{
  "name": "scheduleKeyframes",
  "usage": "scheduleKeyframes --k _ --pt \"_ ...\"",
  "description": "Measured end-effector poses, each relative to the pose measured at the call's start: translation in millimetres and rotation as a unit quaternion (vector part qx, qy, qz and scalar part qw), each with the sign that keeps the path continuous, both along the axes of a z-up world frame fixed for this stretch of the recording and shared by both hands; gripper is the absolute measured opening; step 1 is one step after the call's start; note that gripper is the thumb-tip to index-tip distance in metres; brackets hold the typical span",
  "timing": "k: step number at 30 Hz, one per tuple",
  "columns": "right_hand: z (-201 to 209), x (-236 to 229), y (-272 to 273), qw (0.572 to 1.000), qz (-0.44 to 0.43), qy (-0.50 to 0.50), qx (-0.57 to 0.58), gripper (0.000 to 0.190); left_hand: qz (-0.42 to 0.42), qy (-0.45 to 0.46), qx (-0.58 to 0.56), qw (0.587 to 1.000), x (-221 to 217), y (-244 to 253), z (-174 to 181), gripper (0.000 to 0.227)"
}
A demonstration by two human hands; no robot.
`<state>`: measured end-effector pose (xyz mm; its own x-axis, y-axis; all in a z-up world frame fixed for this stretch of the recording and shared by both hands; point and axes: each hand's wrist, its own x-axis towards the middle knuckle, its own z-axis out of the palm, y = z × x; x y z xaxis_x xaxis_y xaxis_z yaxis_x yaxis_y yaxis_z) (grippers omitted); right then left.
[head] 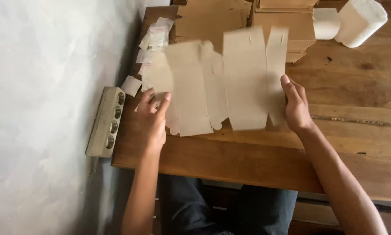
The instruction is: The person folds a flat cardboard sheet into a small box, tucks flaps to secure the sides, and places the finished box on a stack. They then pick up another flat sheet and begin folding it in the same manner.
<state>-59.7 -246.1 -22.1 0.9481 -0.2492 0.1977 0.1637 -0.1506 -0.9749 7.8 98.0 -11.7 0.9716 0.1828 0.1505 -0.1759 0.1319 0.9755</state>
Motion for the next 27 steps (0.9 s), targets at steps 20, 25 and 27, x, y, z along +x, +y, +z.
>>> scheduleKeyframes --k 20,25,27 --pt "18 -13 -27 0.961 0.041 0.242 -0.13 0.034 -0.377 -0.296 0.571 0.667 -22 -102 -12 0.094" --pt "13 -47 3 0.936 -0.044 0.218 -0.272 0.021 -0.322 -0.35 0.602 0.641 -47 -87 -18 0.096" --pt "0 -69 15 0.925 -0.074 0.164 -0.334 0.023 -0.33 -0.346 0.6 0.641 -58 -81 -10 0.096"
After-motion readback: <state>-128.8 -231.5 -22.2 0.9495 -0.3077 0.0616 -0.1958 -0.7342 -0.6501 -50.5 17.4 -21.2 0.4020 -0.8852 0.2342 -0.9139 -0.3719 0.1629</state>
